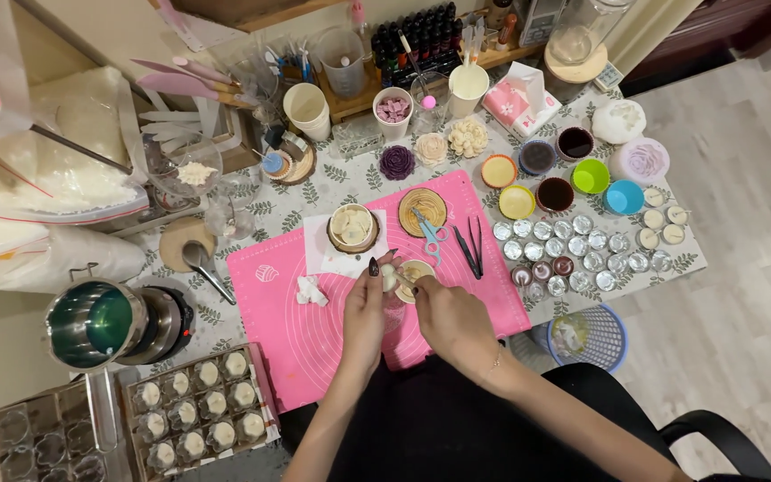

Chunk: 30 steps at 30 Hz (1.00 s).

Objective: Preparing and filling tea light candles by placing wicks and pouring colored wax into metal cups.

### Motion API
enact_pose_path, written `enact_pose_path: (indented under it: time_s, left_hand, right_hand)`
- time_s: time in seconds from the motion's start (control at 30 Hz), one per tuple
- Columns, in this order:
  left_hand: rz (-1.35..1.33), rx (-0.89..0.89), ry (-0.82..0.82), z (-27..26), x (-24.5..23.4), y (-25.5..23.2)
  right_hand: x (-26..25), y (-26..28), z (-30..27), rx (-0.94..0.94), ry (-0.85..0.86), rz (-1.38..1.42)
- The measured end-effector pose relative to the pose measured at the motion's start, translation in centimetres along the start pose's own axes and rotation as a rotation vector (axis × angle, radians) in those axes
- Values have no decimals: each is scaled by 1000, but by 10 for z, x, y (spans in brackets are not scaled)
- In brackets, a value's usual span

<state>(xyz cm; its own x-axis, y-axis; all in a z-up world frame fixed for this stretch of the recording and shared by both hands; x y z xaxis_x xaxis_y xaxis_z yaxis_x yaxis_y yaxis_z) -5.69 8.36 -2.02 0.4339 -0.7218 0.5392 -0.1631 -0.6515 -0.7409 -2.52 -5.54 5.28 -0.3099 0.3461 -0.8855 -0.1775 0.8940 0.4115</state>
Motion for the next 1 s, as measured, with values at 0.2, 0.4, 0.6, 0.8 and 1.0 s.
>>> enact_pose_path:
  time_s: [0.2,0.4,0.6,0.8,1.0]
  left_hand:
    - [446,166,-72,-12,17,-17]
    - [761,221,-139,-15,22,-20]
    - [446,189,-51,-7,11,-10]
    - [482,130,-43,-1,8,-11]
    - [303,33,33,15,-6,-4]
  right_hand:
    - [12,0,5,-12,42,9]
    - [26,-4,7,-23,64,-51]
    - [22,-9,6,-110,19,56]
    - [27,-17,11,-151,12,115]
    - [30,-28,19,-199,-16,274]
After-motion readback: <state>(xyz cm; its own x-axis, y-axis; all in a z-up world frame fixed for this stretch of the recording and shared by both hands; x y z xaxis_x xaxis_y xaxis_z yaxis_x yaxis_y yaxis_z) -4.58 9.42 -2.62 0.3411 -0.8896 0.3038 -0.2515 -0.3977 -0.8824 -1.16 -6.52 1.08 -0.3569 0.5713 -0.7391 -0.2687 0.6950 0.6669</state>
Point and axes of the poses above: each hand's wrist, its own z-axis towards the middle knuckle, its own x-axis out of the palm, y = z × x, the point moved 2 cm from there along z, towards the middle knuckle, and after that the axes turned 11 degrees about -z, right-handed, at the moved point
